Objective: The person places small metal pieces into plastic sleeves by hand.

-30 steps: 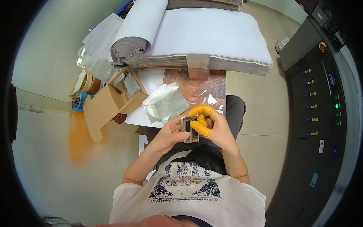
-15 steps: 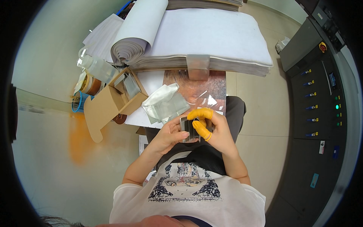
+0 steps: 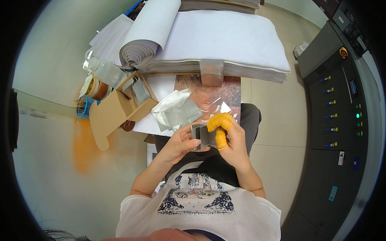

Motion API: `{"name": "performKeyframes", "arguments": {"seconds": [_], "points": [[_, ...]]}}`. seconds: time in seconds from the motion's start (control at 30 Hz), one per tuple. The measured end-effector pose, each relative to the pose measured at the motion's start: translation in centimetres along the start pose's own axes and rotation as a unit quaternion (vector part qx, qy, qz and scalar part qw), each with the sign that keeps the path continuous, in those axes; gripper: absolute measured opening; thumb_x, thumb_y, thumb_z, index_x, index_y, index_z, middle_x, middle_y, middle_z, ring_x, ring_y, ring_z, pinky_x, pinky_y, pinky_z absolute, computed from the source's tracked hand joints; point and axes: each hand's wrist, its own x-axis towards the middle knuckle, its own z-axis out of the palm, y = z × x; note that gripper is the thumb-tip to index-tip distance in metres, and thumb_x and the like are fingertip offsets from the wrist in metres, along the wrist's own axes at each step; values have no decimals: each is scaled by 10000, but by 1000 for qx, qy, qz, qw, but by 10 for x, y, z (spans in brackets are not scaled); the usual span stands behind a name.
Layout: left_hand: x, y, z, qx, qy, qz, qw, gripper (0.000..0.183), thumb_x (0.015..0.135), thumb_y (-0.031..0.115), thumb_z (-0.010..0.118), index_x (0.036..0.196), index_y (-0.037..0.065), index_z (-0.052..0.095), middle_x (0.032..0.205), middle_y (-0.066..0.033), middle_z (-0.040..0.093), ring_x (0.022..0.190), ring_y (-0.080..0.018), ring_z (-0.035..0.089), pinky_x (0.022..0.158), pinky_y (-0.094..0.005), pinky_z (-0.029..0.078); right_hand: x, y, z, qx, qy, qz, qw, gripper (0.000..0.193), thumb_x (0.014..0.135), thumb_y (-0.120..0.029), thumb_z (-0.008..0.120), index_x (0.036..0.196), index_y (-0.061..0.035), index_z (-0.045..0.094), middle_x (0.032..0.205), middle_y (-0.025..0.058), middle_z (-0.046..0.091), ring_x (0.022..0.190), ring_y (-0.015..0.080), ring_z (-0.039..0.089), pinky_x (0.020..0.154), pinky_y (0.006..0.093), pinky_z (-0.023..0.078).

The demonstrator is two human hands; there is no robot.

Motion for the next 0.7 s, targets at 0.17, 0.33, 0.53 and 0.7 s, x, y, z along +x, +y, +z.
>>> {"name": "performKeyframes", "arguments": {"seconds": [0.17,0.33,0.53,0.7], "points": [[2,-7,-4,13,-1,12,1000,660,788,70,660,1348,17,316,1173,-98,525,1040,-181,559,875,-379,516,-2,-1,2,113,-17,86,990,195,813,-72,623,985,-11,555,777,23,521,730,86,492,647,219,405],[3,-6,-4,20,-2,0,1000,662,783,35,661,1348,25,318,1173,-102,526,1045,-187,559,873,-392,518,4,-10,8,91,-11,182,979,382,730,-138,748,1030,-27,540,724,-17,461,634,50,416,569,190,369],[4,-9,-7,22,-5,2,1000,695,774,31,682,1356,33,301,1138,-112,542,1004,-190,578,856,-367,521,4,-8,6,91,-38,202,974,376,729,-139,753,1027,-34,550,722,-25,464,625,39,410,551,185,362],[5,-8,-8,24,-16,-3,1000,724,773,49,688,1366,20,273,1187,-117,516,1058,-205,556,874,-408,518,3,-3,5,112,-39,192,974,354,745,-134,740,1027,-34,549,724,-29,473,618,33,425,532,181,365]]}}
